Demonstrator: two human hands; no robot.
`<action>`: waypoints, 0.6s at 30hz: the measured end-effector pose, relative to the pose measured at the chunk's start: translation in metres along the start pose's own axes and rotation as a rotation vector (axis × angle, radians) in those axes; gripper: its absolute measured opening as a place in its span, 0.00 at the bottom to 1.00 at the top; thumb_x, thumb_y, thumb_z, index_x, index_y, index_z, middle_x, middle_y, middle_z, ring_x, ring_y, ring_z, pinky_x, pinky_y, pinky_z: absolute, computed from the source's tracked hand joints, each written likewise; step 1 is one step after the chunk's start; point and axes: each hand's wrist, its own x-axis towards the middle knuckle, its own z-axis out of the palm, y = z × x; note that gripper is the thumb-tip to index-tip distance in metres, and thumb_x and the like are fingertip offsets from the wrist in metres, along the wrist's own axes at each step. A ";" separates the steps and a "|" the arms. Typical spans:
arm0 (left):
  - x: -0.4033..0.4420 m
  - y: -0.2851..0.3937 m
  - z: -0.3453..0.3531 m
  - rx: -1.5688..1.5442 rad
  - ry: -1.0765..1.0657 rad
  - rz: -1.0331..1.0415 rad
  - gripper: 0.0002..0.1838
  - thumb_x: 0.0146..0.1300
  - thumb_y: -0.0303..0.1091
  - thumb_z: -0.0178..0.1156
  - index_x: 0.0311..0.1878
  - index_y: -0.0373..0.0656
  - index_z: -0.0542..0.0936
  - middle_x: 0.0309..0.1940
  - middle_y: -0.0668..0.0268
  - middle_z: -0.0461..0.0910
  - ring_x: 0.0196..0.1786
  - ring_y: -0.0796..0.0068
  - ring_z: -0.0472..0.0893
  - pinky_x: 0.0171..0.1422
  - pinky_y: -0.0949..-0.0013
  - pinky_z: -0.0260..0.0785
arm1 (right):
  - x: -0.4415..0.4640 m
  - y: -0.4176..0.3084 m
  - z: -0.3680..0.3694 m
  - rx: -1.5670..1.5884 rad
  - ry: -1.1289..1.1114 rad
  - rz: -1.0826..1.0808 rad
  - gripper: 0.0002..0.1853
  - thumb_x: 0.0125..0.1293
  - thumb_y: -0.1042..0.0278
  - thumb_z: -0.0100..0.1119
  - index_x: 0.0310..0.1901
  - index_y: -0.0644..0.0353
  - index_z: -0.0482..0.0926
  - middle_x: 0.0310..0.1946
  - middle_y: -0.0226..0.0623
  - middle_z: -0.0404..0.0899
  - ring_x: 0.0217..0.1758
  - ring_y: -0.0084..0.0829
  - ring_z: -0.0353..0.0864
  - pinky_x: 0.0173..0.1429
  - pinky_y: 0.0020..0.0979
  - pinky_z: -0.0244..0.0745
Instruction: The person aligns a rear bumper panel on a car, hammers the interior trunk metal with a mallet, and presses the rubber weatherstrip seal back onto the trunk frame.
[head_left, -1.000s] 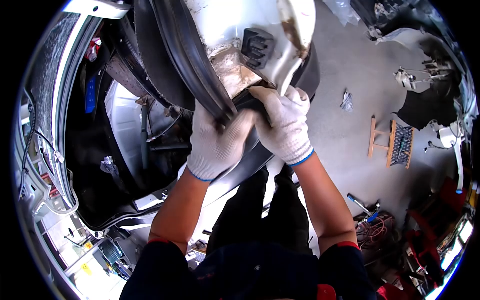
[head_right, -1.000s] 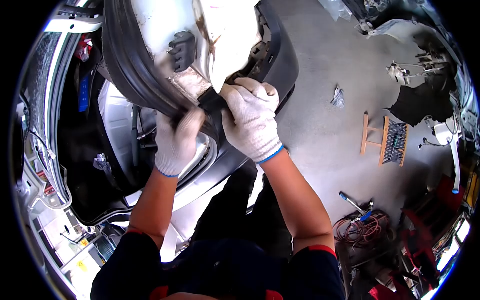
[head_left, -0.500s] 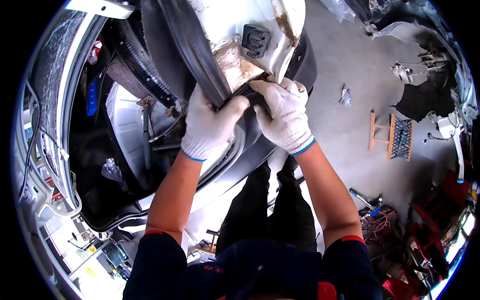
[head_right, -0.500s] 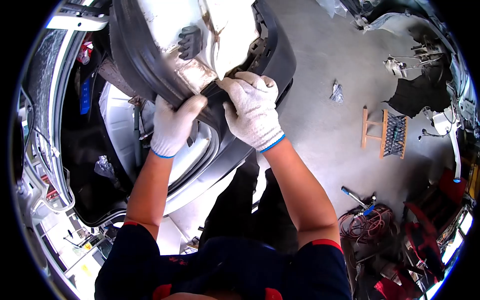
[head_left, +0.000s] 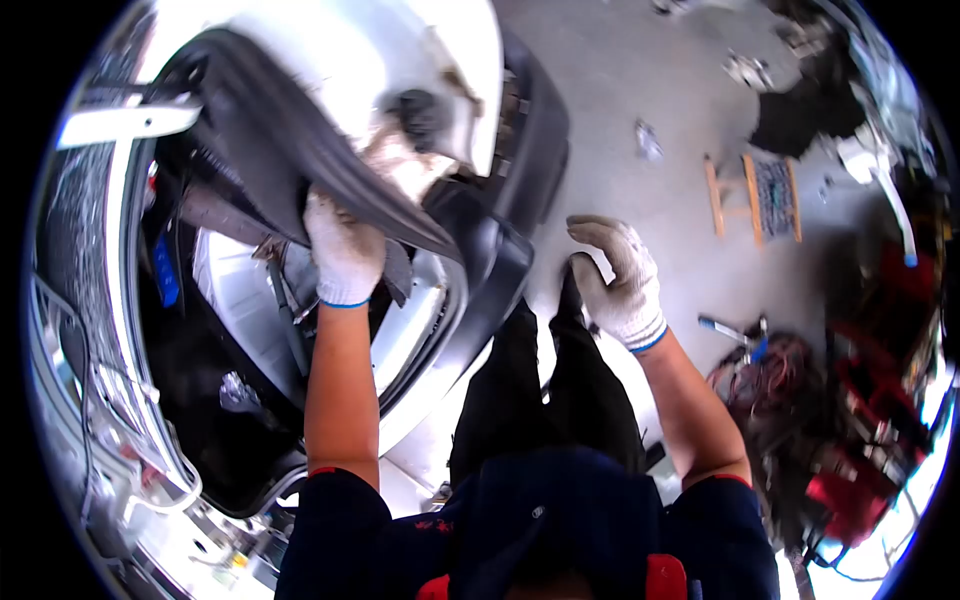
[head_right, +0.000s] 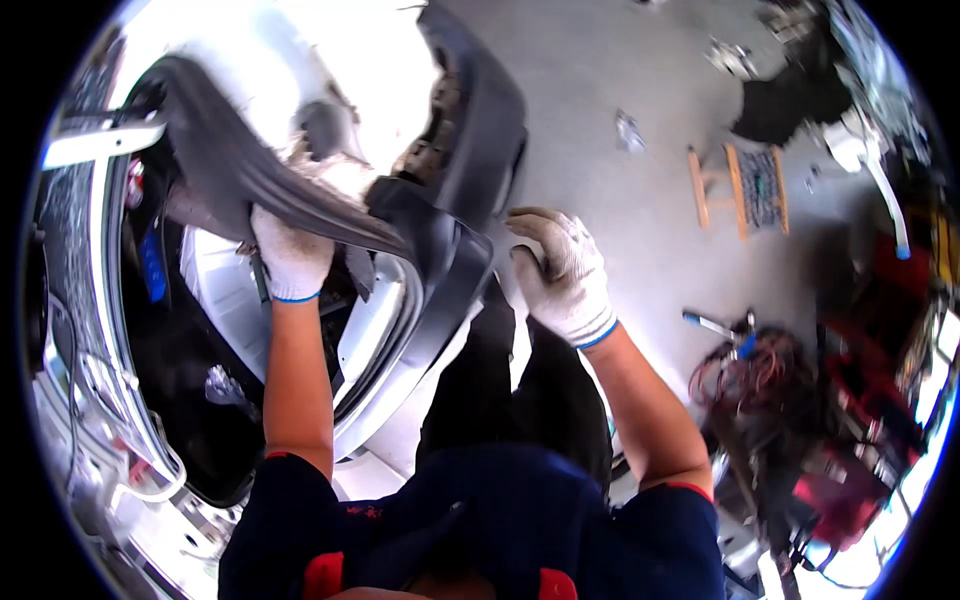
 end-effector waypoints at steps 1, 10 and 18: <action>0.008 -0.008 -0.018 0.068 -0.040 0.026 0.22 0.86 0.49 0.49 0.66 0.45 0.80 0.56 0.64 0.85 0.60 0.65 0.83 0.72 0.55 0.76 | -0.025 0.011 -0.015 0.011 -0.026 0.145 0.16 0.62 0.79 0.67 0.52 0.58 0.88 0.53 0.43 0.89 0.58 0.47 0.89 0.64 0.40 0.84; -0.015 0.007 0.048 0.240 -0.139 -0.006 0.30 0.81 0.55 0.51 0.74 0.43 0.77 0.74 0.57 0.78 0.75 0.56 0.77 0.82 0.46 0.67 | -0.387 0.131 -0.142 -0.387 -0.118 1.328 0.17 0.69 0.61 0.59 0.53 0.55 0.92 0.37 0.51 0.92 0.43 0.38 0.93 0.53 0.39 0.86; -0.036 0.010 0.076 0.431 -0.150 0.135 0.29 0.80 0.41 0.57 0.78 0.36 0.69 0.76 0.52 0.74 0.76 0.56 0.77 0.83 0.44 0.68 | -0.530 0.126 -0.131 0.029 0.170 1.631 0.19 0.67 0.65 0.62 0.55 0.66 0.90 0.42 0.44 0.92 0.43 0.27 0.87 0.52 0.30 0.82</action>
